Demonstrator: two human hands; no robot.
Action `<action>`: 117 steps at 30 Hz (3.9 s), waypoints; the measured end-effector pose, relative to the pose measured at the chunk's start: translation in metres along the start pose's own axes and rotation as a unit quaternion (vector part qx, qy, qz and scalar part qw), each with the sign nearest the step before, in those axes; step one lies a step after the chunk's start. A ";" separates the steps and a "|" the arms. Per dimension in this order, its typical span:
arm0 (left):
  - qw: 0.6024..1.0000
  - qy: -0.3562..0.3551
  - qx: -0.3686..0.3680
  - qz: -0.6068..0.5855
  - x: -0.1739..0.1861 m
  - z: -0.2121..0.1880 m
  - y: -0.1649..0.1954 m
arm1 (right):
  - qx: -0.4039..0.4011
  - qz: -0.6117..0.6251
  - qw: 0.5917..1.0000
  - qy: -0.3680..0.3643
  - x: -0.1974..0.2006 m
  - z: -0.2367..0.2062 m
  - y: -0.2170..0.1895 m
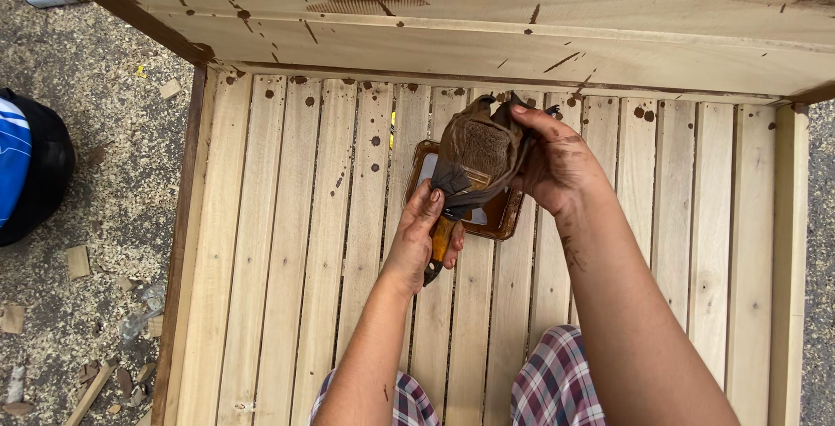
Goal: The person wraps a cloth around a paint brush, dips the brush into a tray of brown wood stain, and brushes the stain onto the unfinished wooden slats and panels of a bench-like structure, working across the backrest and side surfaces.
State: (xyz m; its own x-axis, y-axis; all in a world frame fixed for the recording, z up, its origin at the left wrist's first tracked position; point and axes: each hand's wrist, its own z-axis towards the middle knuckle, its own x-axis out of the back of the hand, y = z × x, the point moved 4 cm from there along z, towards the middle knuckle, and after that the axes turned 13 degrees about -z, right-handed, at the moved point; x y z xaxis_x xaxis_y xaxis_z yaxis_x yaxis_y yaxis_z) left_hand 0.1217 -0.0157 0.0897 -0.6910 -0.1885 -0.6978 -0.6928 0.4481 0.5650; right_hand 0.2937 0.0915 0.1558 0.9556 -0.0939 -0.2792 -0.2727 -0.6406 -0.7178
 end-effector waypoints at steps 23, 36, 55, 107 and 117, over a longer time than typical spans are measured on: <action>0.988 0.093 0.042 0.119 0.046 -0.008 0.024 | 0.040 -0.214 0.964 -0.153 0.006 0.031 0.011; 0.963 0.214 -0.136 0.087 0.023 0.040 0.043 | -0.055 -0.179 0.981 0.050 0.010 0.007 0.079; 0.967 0.113 -0.114 -0.197 -0.077 0.068 0.008 | 0.302 -0.160 0.937 0.076 -0.018 -0.037 0.008; 0.956 0.227 -0.147 0.118 -0.117 0.043 0.025 | 0.281 -0.047 0.811 0.511 0.291 -0.063 -0.067; 0.953 0.222 -0.164 0.126 -0.122 0.052 0.010 | 0.356 -0.269 0.765 0.465 0.136 -0.063 -0.059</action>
State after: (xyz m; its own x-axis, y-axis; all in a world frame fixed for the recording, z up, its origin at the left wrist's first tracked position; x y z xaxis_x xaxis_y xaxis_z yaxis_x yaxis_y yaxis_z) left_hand 0.2099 0.0568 0.1572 -0.8124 -0.4951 -0.3081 -0.4702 0.2436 0.8483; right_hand 0.4471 0.0683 0.2005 0.5262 -0.6765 0.5152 0.5126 -0.2311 -0.8270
